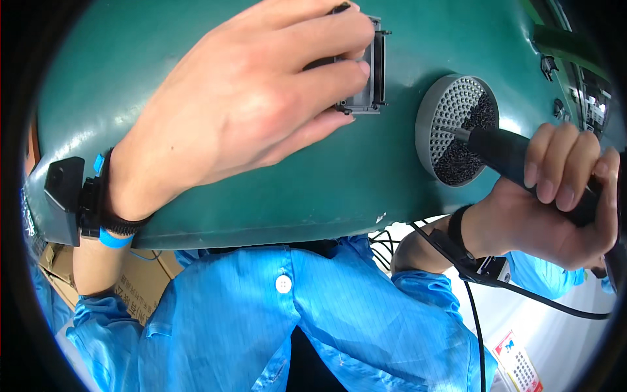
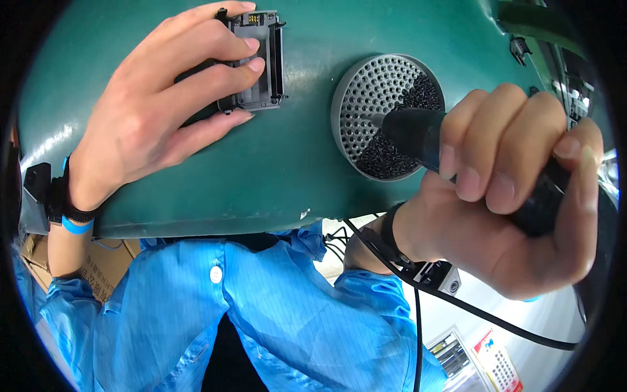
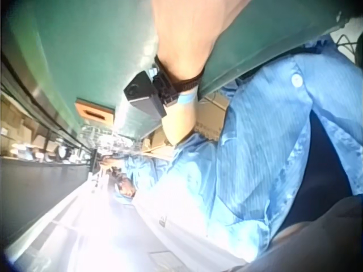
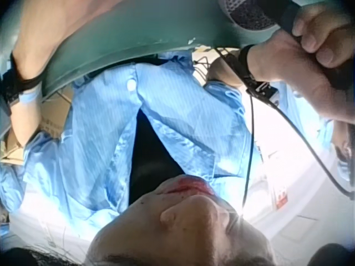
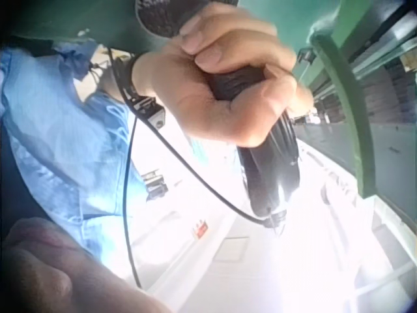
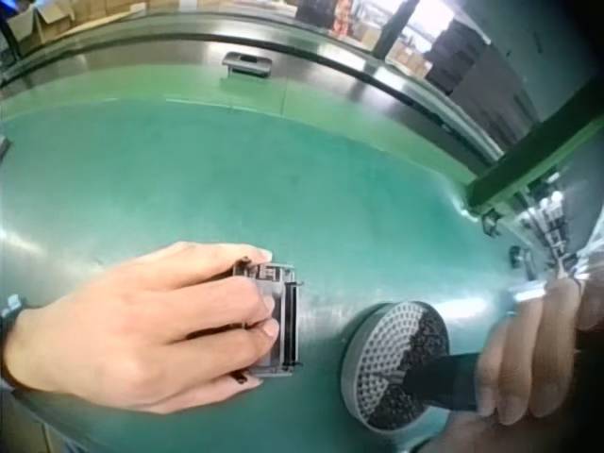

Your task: The person uses a power screwdriver to drive screws into small black electronic housing components on a green assembly line table, occasionally stopping to review a document and mark it with a pen.

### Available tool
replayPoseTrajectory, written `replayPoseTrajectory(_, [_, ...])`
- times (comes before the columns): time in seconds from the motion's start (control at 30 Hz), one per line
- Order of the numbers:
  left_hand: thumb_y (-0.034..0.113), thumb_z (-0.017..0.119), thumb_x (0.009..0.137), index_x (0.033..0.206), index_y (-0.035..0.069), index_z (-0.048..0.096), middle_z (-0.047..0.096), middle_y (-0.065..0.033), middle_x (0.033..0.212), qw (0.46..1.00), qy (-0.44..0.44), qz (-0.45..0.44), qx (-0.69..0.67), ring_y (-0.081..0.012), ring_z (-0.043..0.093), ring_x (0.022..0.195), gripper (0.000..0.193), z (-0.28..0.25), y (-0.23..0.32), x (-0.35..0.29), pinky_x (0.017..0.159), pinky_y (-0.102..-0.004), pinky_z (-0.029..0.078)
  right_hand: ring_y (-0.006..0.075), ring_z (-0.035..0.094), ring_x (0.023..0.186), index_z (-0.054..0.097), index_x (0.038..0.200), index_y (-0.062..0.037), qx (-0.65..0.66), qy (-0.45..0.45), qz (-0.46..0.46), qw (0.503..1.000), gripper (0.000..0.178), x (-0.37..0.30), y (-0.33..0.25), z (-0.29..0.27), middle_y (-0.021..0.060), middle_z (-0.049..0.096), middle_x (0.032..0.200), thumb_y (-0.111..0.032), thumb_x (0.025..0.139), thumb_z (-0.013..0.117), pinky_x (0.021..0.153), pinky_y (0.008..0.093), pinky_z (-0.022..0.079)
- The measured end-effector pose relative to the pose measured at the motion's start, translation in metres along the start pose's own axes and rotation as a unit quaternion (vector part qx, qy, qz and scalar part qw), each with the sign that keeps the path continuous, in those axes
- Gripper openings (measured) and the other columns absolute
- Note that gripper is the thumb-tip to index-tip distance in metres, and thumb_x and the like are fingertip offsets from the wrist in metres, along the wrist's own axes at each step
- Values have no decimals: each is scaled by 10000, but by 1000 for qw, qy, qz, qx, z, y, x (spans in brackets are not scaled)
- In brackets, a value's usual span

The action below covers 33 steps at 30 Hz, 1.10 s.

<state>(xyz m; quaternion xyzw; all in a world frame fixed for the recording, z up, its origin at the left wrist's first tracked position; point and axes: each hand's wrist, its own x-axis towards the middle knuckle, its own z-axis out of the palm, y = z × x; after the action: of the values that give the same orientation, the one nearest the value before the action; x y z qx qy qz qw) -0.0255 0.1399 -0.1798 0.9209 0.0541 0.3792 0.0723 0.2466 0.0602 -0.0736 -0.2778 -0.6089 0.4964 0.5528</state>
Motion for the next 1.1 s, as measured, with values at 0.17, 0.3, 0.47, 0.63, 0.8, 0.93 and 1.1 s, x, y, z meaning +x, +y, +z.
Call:
replayPoseTrajectory(0.17, [140, 744, 785, 1042, -8, 639, 552, -132, 1052, 1000, -16, -10, 0, -330, 576, 1037, 314, 4, -4, -6, 1012, -437, 489, 137, 433, 538, 600, 980, 17, -4, 104, -23, 994, 304, 4, -4, 5, 31, 480, 647, -243, 931, 450, 503, 304, 372])
replayPoseTrajectory(0.3, [135, 734, 790, 1025, 1, 613, 527, -135, 1048, 999, -20, -21, -26, -342, 560, 1025, 296, -1, -3, -3, 921, -423, 495, 160, 439, 476, 577, 973, 26, 48, 49, -46, 997, 295, 26, -12, -9, 52, 471, 620, -237, 951, 444, 413, 315, 376])
replayPoseTrajectory(0.47, [133, 727, 795, 991, 6, 579, 502, -138, 1086, 995, -45, -53, -65, -317, 546, 1046, 277, -19, 7, 7, 908, -400, 479, 158, 433, 475, 571, 965, 21, 50, -31, -36, 998, 284, 9, 6, 19, 51, 467, 618, -232, 950, 443, 415, 313, 372])
replayPoseTrajectory(0.63, [142, 736, 789, 979, 8, 568, 492, -140, 1089, 996, -22, -63, -65, -306, 545, 1058, 287, -19, 8, 1, 918, -392, 472, 155, 427, 473, 566, 957, 17, 63, -53, -32, 996, 274, 14, 25, 34, 50, 462, 616, -227, 948, 442, 417, 312, 368])
replayPoseTrajectory(0.8, [139, 737, 787, 972, 5, 566, 483, -132, 1072, 996, -78, -33, 32, -293, 545, 1028, 285, -42, 11, 10, 885, -381, 473, 153, 422, 472, 561, 949, 12, 60, -55, -29, 996, 263, 19, 35, 40, 49, 458, 614, -222, 947, 442, 418, 310, 364])
replayPoseTrajectory(0.93, [126, 719, 802, 940, 3, 558, 465, -119, 1026, 992, -82, -86, -39, -271, 532, 941, 245, -43, 14, 3, 819, -360, 463, 151, 417, 471, 556, 943, 8, 66, -65, -30, 995, 254, 21, 36, 45, 48, 454, 612, -219, 946, 441, 420, 309, 361])
replayPoseTrajectory(1.1, [114, 686, 828, 905, -2, 555, 449, -111, 982, 992, -86, -82, -38, -256, 513, 881, 191, -38, 15, 2, 769, -349, 450, 148, 411, 470, 551, 935, 3, 65, -71, -28, 995, 244, 20, 37, 46, 47, 449, 610, -214, 945, 441, 422, 307, 357])
